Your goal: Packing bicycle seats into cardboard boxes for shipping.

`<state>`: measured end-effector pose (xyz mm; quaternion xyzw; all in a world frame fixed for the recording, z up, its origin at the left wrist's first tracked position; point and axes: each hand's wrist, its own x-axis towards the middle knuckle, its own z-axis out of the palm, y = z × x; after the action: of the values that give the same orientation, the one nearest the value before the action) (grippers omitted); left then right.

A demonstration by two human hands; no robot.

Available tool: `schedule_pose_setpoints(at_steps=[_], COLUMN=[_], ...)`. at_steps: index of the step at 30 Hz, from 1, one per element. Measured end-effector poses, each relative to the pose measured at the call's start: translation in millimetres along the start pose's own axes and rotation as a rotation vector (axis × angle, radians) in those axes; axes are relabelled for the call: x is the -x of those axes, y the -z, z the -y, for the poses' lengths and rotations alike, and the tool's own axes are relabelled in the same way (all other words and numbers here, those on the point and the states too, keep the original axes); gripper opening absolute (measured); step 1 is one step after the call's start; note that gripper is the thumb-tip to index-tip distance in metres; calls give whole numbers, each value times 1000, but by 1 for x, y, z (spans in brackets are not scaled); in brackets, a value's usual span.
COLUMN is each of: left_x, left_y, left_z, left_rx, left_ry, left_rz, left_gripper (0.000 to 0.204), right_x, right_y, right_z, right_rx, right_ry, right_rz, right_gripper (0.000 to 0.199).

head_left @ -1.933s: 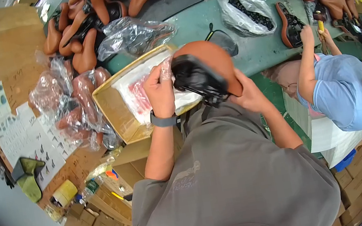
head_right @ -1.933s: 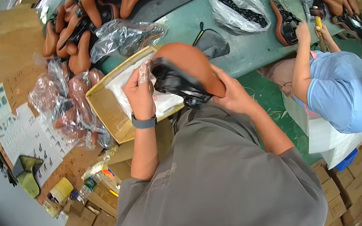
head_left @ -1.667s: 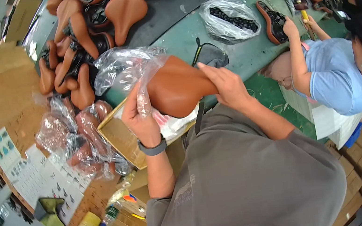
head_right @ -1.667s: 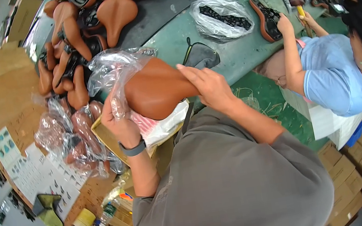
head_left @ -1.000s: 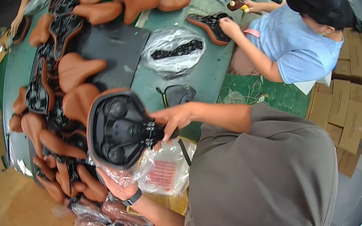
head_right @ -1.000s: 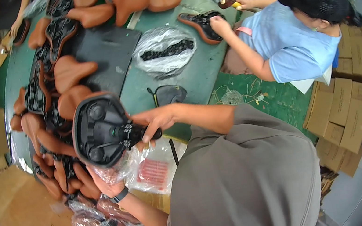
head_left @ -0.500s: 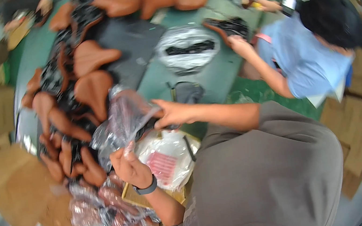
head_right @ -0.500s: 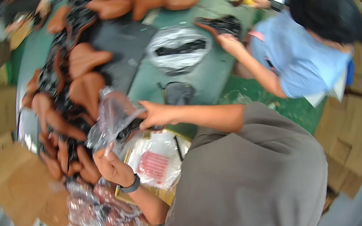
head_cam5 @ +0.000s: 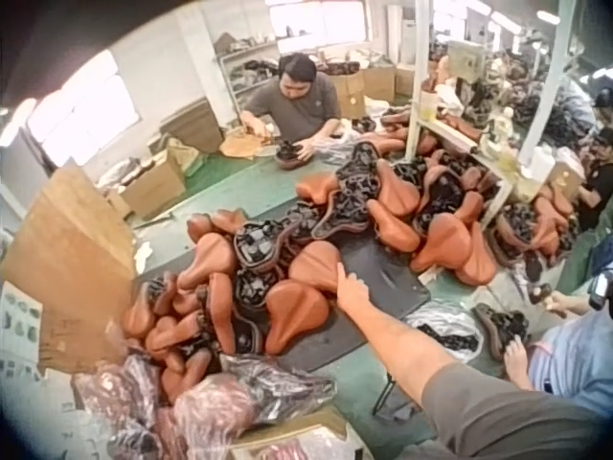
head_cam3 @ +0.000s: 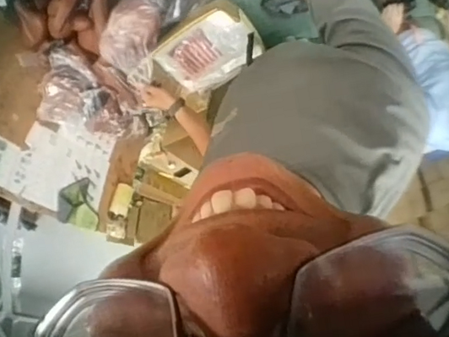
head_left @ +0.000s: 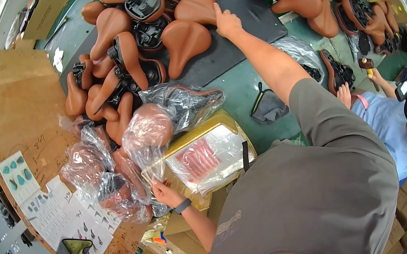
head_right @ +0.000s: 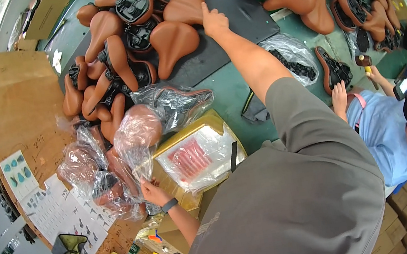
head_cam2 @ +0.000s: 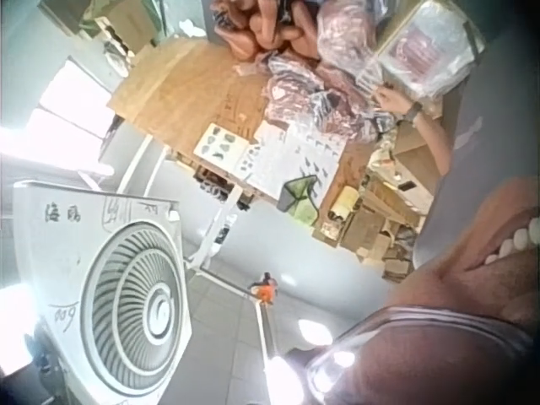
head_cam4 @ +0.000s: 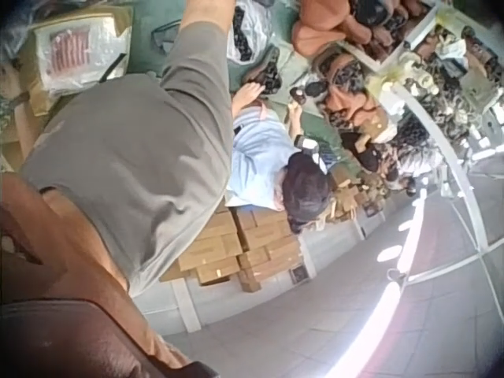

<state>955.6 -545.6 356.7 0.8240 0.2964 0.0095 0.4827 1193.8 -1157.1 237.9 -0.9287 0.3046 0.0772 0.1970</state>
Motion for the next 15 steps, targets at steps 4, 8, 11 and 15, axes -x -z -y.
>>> schedule_pose_setpoints(at_steps=[4, 8, 11, 15], left_x=[38, 74, 108, 172], left_y=[-25, -61, -81, -99], left_z=[3, -14, -27, -73], left_rx=[103, 66, 143, 99], left_ry=[-83, -222, -328, -577], left_rz=[-62, 38, 243, 415], left_gripper=[60, 58, 53, 50], right_x=[25, 115, 240, 392], right_y=[-19, 28, 62, 122], right_z=[-19, -56, -90, -78], right_rx=[-139, -852, -2229, -1908], right_ry=[-86, -190, -109, -110], right_rz=[-73, 175, 817, 756], right_gripper=[105, 80, 51, 64])
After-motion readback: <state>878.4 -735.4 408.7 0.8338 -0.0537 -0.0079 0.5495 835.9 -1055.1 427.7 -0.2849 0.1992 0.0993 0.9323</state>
